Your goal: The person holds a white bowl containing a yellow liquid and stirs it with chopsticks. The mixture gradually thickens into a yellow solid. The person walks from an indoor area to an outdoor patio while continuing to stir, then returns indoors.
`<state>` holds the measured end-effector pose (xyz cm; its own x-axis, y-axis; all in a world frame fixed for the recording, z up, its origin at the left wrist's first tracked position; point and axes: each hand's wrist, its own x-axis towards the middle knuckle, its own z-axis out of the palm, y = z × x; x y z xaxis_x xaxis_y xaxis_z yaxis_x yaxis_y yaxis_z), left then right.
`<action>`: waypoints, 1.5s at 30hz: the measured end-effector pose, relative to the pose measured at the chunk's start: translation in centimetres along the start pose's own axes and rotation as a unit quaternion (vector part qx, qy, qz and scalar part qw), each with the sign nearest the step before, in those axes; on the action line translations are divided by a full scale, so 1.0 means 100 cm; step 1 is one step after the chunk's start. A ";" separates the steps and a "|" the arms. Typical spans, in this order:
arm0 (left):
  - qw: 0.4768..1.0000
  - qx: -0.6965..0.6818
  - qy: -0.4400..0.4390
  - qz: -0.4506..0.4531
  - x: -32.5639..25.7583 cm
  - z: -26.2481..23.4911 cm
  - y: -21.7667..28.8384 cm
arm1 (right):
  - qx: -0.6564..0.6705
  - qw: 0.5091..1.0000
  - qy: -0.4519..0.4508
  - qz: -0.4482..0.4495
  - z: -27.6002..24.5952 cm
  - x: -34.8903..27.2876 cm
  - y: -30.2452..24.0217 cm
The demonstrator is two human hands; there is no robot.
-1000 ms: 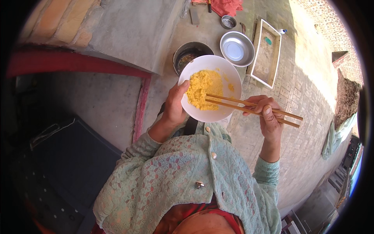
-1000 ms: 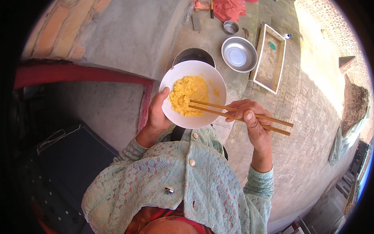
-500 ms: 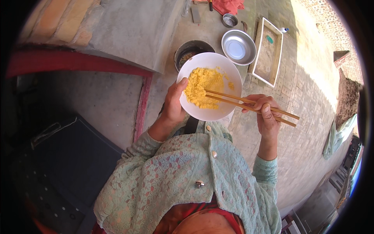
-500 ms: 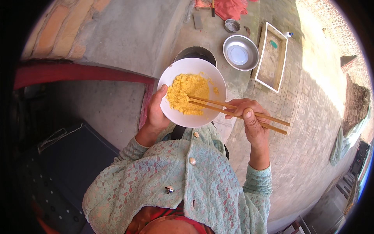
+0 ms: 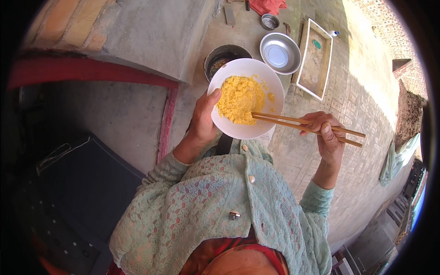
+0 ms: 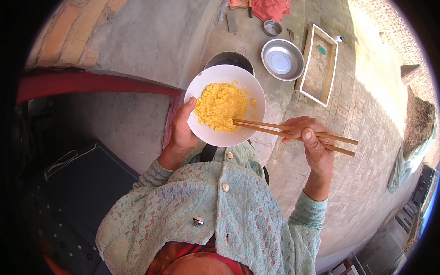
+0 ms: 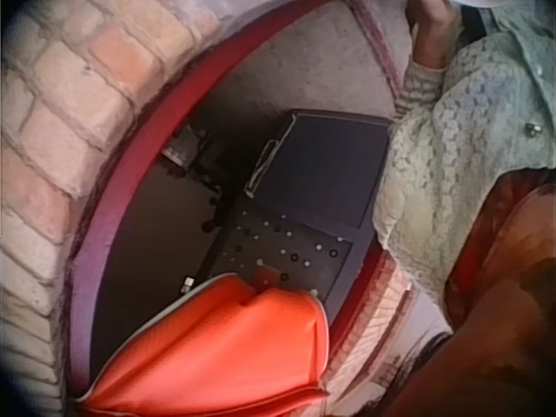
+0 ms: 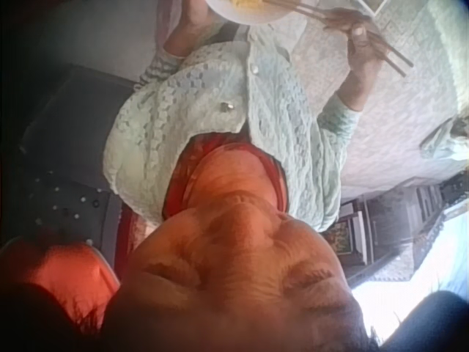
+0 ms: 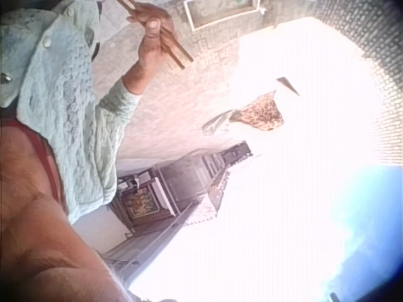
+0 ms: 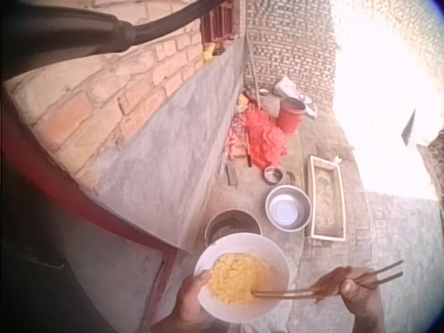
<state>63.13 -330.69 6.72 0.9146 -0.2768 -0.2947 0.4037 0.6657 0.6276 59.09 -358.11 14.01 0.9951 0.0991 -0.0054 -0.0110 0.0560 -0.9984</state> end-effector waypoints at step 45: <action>1.000 -0.001 -0.015 -0.001 0.005 -0.005 -0.002 | 0.015 0.997 0.040 -0.071 0.019 0.016 0.019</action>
<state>63.47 -330.64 6.07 0.9145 -0.2980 -0.2737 0.4046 0.6666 0.6261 60.48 -355.94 12.20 0.9915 0.0088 0.1302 0.1288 0.0926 -0.9873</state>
